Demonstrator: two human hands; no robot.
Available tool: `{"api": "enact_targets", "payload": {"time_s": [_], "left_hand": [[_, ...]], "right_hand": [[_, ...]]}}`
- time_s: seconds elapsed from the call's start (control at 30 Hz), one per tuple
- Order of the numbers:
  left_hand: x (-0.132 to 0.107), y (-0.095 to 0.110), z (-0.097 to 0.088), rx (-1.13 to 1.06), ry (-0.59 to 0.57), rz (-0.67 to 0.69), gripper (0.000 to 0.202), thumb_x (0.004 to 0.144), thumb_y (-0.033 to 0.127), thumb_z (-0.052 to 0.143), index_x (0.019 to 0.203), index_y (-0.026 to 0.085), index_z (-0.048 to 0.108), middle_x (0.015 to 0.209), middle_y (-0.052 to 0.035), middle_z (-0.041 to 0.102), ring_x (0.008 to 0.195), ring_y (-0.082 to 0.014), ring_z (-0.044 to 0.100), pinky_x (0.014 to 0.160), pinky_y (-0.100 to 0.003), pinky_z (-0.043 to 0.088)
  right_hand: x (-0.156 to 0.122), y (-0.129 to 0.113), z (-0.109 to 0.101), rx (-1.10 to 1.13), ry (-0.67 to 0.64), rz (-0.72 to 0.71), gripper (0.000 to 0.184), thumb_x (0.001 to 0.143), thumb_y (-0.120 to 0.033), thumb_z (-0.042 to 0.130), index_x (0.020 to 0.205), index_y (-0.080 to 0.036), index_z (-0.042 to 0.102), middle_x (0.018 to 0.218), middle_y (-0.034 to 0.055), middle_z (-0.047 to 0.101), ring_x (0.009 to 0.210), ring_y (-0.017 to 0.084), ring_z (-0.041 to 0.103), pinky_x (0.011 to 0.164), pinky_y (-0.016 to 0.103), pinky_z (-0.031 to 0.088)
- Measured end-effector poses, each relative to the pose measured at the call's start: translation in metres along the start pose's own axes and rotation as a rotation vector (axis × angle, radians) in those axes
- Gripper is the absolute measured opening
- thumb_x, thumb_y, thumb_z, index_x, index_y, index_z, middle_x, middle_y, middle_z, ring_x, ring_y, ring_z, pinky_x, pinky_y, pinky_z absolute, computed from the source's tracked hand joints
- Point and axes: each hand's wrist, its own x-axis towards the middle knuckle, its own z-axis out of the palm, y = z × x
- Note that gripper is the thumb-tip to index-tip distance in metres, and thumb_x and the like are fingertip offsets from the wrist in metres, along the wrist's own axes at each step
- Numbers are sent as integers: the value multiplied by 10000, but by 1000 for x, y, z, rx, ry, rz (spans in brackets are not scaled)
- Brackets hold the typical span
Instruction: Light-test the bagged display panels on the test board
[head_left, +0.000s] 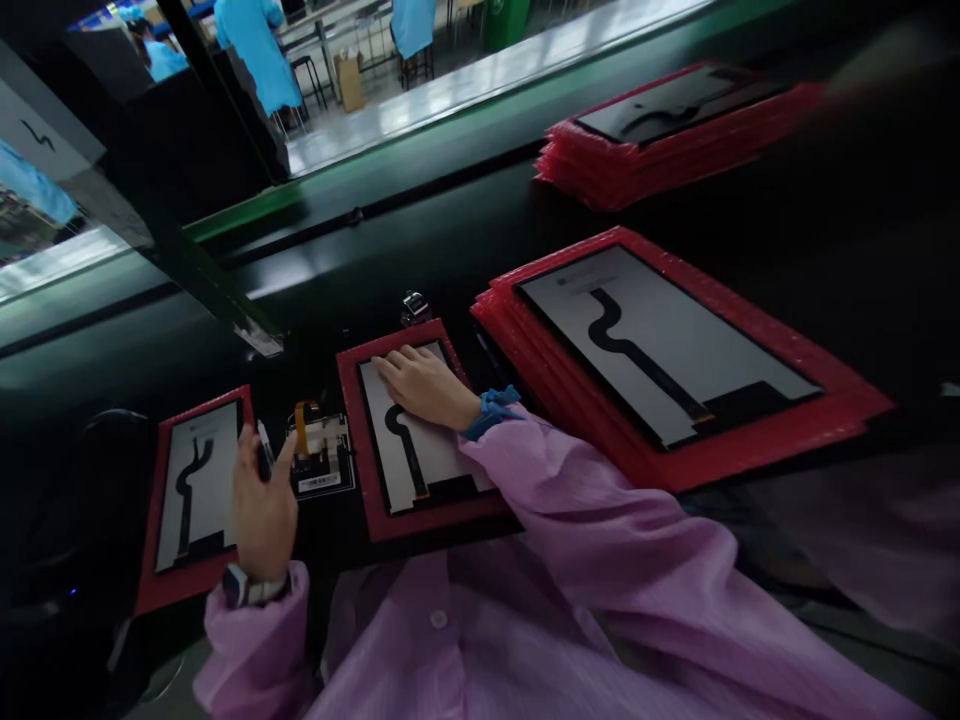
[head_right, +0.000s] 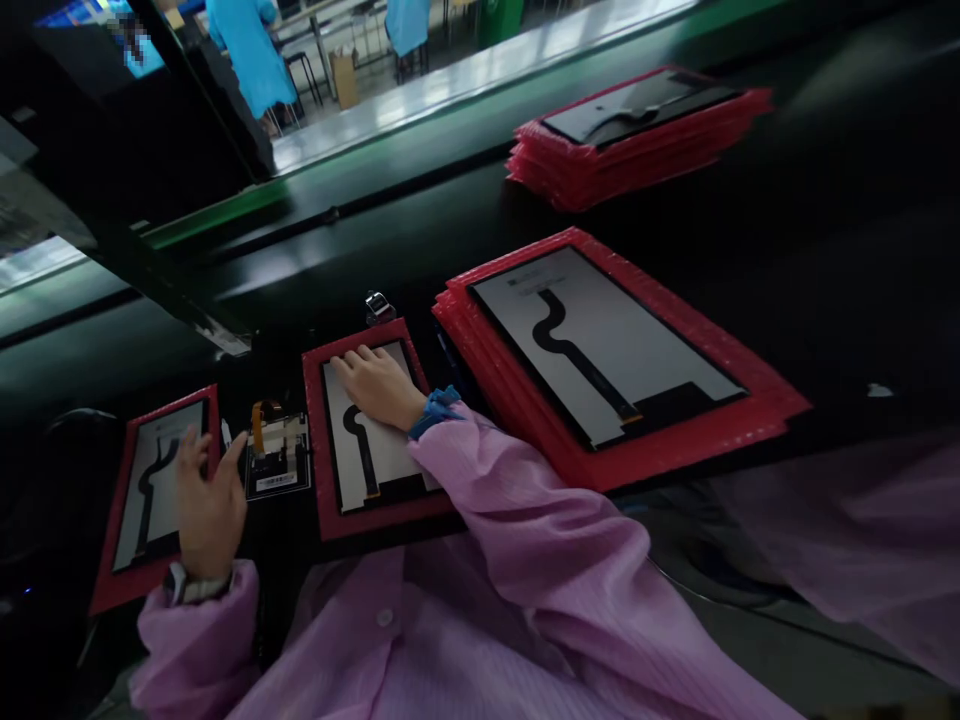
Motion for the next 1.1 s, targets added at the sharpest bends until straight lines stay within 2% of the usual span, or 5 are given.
{"api": "enact_targets", "payload": {"time_s": [0.1, 0.4, 0.6, 0.9, 1.1], "left_hand": [[29, -25, 15, 94, -244, 91, 591, 959, -10, 415, 1463, 233, 605, 1701, -223, 249, 1480, -434, 441, 1061, -601, 500], [88, -18, 66, -447, -231, -173, 407, 1064, 443, 421, 1040, 236, 771, 1195, -85, 774, 1180, -299, 700, 1195, -613, 338], [79, -2, 79, -785, -130, -483, 386, 1019, 511, 513, 1204, 188, 613, 810, -37, 772, 909, -221, 766, 918, -375, 547], [73, 12, 72, -828, -143, -396, 468, 1063, 496, 408, 799, 201, 659, 797, -39, 740, 775, -159, 704, 776, -291, 530], [71, 15, 71, -826, -232, -373, 282, 1032, 357, 482, 1096, 198, 706, 721, 3, 734, 674, -136, 716, 685, -258, 531]], "right_hand": [[-6, 13, 13, 37, 14, 19, 395, 1042, -213, 483, 1421, -107, 520, 1303, 143, 611, 1193, 279, 519, 1026, 411, 431], [-14, 5, 11, 103, 18, 76, 332, 1046, -231, 486, 1327, -91, 593, 1264, 141, 617, 1187, 290, 519, 1021, 427, 460], [-22, -3, 10, 135, -14, 75, 325, 1033, -271, 521, 1268, -70, 620, 1214, 160, 616, 1150, 315, 519, 998, 450, 466], [-36, -13, 12, 80, -54, 58, 533, 962, -374, 664, 1397, -85, 554, 1374, 191, 548, 1252, 375, 484, 1057, 519, 484], [-42, -15, 10, 67, -98, -11, 634, 918, -320, 737, 1458, -86, 502, 1400, 193, 532, 1257, 359, 503, 1076, 501, 502]]}}
